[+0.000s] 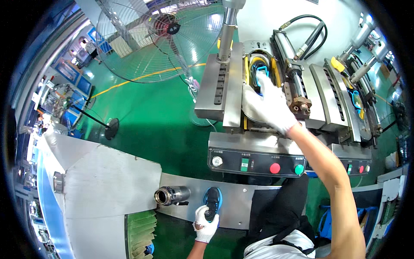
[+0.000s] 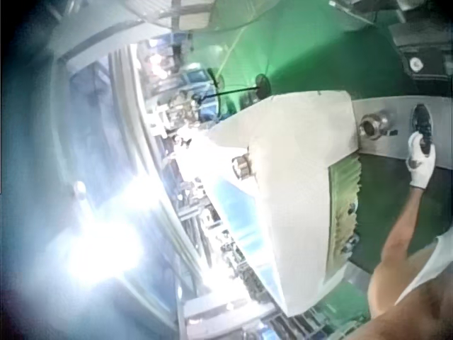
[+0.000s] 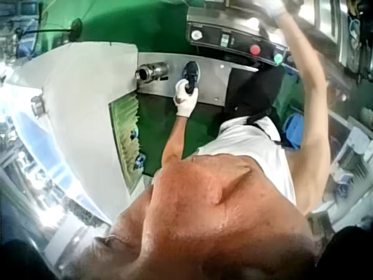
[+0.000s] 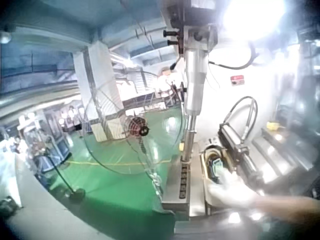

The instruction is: The person uses a large industrial machine to press and shape the toe and heel sections of blue athletic shoes, alternating between placing a shoe on the mold, operating the press, and then placing the shoes onto a conveyor belt.

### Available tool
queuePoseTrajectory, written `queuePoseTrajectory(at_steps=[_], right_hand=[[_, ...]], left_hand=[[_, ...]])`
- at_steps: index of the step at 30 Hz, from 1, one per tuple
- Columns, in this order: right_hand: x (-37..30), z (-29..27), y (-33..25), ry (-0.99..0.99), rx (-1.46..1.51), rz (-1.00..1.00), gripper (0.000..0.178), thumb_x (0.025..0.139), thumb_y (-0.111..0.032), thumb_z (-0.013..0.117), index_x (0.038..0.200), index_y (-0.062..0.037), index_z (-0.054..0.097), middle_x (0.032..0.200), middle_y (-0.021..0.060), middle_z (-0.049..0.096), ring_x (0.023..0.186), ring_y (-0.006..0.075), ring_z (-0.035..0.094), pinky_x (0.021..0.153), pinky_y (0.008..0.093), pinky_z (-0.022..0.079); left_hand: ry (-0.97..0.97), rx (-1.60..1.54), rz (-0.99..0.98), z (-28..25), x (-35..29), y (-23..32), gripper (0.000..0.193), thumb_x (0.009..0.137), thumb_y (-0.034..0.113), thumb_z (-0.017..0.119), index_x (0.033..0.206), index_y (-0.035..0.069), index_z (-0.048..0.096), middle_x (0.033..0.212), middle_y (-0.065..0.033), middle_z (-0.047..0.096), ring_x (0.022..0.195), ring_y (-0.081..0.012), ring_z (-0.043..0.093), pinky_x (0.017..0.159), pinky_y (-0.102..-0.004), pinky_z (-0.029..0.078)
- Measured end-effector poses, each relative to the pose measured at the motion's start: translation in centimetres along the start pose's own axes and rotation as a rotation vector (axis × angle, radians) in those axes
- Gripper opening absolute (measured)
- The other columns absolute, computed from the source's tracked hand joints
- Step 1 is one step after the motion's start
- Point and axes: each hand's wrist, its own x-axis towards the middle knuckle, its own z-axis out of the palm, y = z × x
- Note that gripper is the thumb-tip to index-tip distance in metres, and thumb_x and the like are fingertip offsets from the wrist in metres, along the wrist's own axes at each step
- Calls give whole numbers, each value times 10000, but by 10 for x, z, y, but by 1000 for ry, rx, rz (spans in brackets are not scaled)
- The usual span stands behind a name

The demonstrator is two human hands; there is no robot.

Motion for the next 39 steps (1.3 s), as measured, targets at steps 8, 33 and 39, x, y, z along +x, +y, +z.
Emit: queuePoseTrajectory(at_steps=[8, 33, 39], right_hand=[[-250, -27, 116, -196, -480, -66, 1024, 760, -368, 892, 1578, 21, 413, 1664, 284, 351, 1577, 503, 259, 1298, 603, 213], [-519, -100, 97, 53, 118, 189, 1099, 772, -461, 884, 1624, -8, 358, 1663, 288, 331, 1528, 500, 342, 1262, 540, 321], [-536, -134, 105, 644, -280, 431, 848, 696, -243, 853, 1436, -14, 509, 1476, 223, 503, 1272, 455, 560, 1075, 517, 508]], left_hand=[[-7, -14, 69, 23, 1, 9, 567, 807, 208, 889, 1271, 69, 594, 1314, -150, 656, 1177, -356, 674, 1000, -451, 561], [-508, -518, 181, 124, -67, 317, 399, 932, 5, 726, 1320, -25, 641, 1313, -152, 686, 1168, -206, 651, 1052, -363, 510], [-795, -604, 351, 163, -110, 414, 443, 954, 31, 727, 1367, -50, 589, 1343, -172, 668, 1194, -245, 649, 1056, -396, 519]])
